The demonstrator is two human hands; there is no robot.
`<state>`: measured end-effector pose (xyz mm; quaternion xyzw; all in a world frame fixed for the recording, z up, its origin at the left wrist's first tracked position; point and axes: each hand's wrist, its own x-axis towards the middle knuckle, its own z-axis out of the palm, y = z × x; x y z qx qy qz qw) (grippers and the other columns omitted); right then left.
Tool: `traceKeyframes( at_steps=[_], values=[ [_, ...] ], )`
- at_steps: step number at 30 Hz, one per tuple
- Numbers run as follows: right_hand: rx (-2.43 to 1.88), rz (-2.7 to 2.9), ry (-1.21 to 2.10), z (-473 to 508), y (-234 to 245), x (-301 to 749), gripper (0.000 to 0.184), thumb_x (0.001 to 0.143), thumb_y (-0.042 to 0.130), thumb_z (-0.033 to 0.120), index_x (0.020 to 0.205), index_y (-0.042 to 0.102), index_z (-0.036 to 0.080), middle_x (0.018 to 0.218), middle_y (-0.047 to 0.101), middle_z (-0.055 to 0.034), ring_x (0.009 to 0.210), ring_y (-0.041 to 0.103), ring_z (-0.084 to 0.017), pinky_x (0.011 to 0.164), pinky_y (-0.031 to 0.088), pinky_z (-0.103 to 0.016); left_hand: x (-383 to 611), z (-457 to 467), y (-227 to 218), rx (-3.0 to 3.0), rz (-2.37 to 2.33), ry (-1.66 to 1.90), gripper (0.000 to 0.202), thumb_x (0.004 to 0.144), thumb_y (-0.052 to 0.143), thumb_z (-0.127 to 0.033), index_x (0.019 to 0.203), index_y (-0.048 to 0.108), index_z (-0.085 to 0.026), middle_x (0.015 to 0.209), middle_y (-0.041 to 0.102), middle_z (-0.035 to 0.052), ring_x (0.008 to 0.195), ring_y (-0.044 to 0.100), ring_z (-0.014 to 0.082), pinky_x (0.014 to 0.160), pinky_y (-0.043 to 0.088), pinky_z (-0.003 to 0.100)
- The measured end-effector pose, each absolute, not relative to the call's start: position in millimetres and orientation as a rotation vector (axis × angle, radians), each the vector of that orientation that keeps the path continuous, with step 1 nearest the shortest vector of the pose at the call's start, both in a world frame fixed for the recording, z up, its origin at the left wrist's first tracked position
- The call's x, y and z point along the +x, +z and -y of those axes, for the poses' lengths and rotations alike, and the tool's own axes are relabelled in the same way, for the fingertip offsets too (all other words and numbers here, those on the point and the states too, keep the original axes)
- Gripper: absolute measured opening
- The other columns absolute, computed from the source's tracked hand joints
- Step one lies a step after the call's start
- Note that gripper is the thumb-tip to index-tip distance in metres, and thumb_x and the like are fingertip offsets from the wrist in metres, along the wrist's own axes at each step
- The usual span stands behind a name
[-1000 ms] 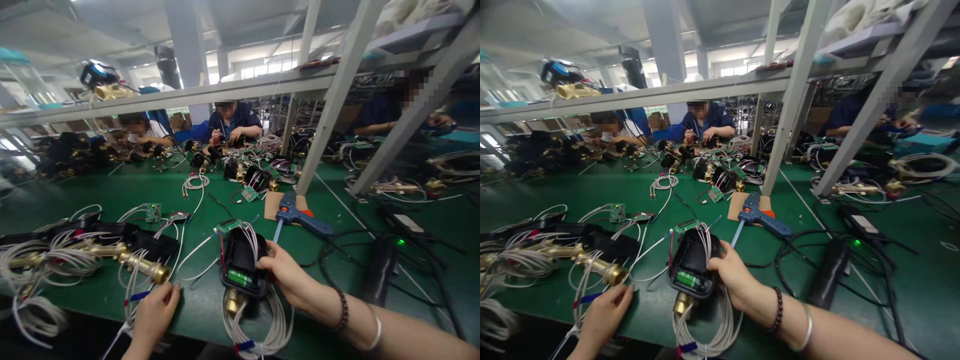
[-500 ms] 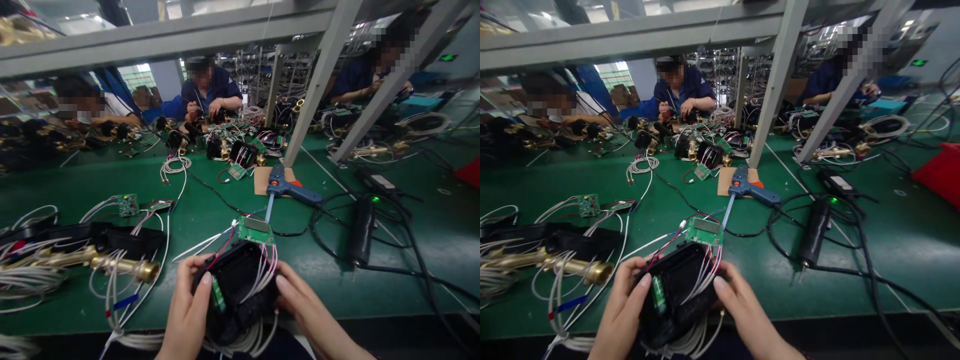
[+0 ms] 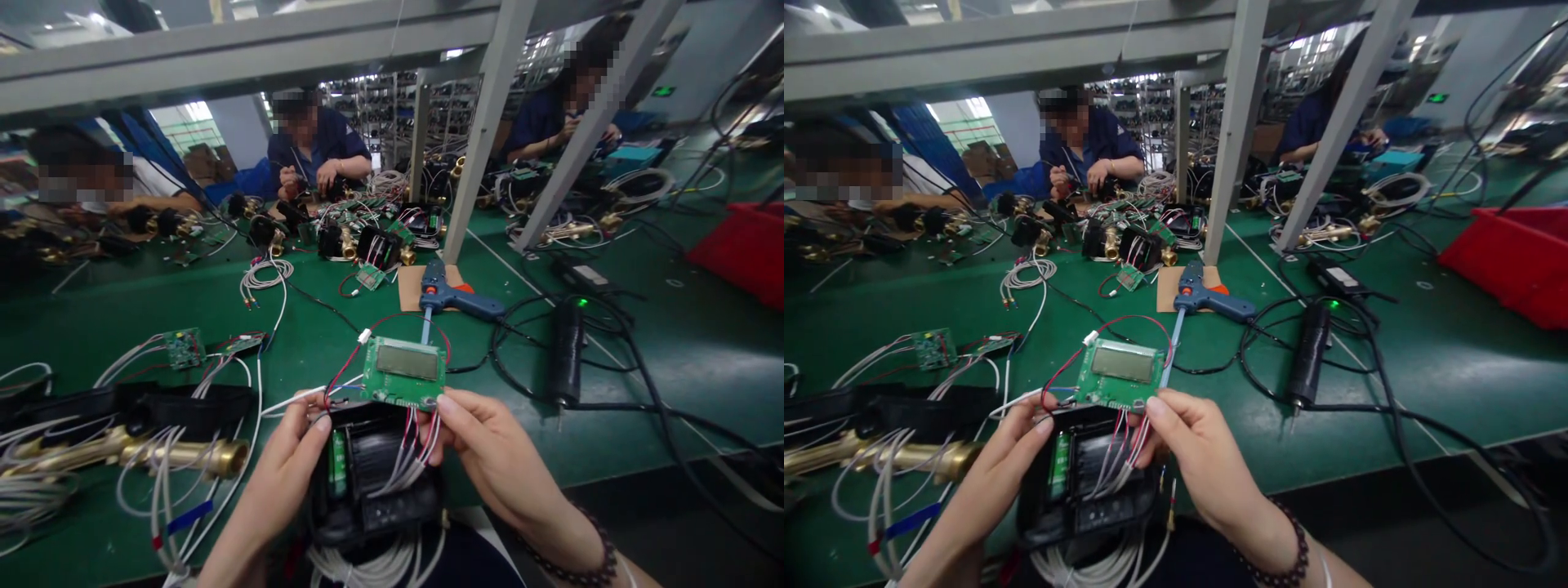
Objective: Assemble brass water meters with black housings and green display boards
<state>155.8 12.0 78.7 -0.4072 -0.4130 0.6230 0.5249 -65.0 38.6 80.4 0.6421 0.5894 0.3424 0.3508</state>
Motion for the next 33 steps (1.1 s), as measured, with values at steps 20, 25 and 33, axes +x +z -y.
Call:
traceKeyframes(
  at_steps=[20, 25, 33],
  values=[
    [-0.768, 0.926, 1.560, -7, 93, 156, 0.034, 0.084, 0.061, 0.044, 0.068, 0.067, 0.015, 0.068, 0.063, -0.0052, 0.059, 0.060, -0.015, 0.057, 0.048, -0.026, -51, -17, 104, 2.158, -1.521, 1.201, 0.027, 0.087, 0.048, -0.038, 0.092, 0.071, -0.023, 0.077, 0.073, 0.0008, 0.071, 0.069, 0.0163, 0.068, 0.057, 0.025],
    [-0.782, 0.941, 1.554, -7, 89, 154, 0.036, 0.084, 0.061, 0.046, 0.066, 0.063, 0.015, 0.062, 0.061, -0.0034, 0.056, 0.058, -0.013, 0.054, 0.045, -0.023, -51, -16, 102, 2.148, -1.473, 1.235, 0.022, 0.088, 0.051, -0.032, 0.091, 0.070, -0.023, 0.074, 0.072, -0.0003, 0.068, 0.068, 0.0144, 0.067, 0.056, 0.022],
    [-0.846, 1.184, 1.199, -4, 91, 147, 0.042, 0.095, 0.046, 0.038, 0.064, 0.065, 0.017, 0.072, 0.061, -0.0051, 0.074, 0.060, -0.017, 0.070, 0.048, -0.028, -50, -22, 107, 2.371, -1.263, 0.805, 0.032, 0.090, 0.044, -0.039, 0.107, 0.064, -0.022, 0.103, 0.071, 0.0065, 0.095, 0.067, 0.0202, 0.082, 0.056, 0.030]
  ],
)
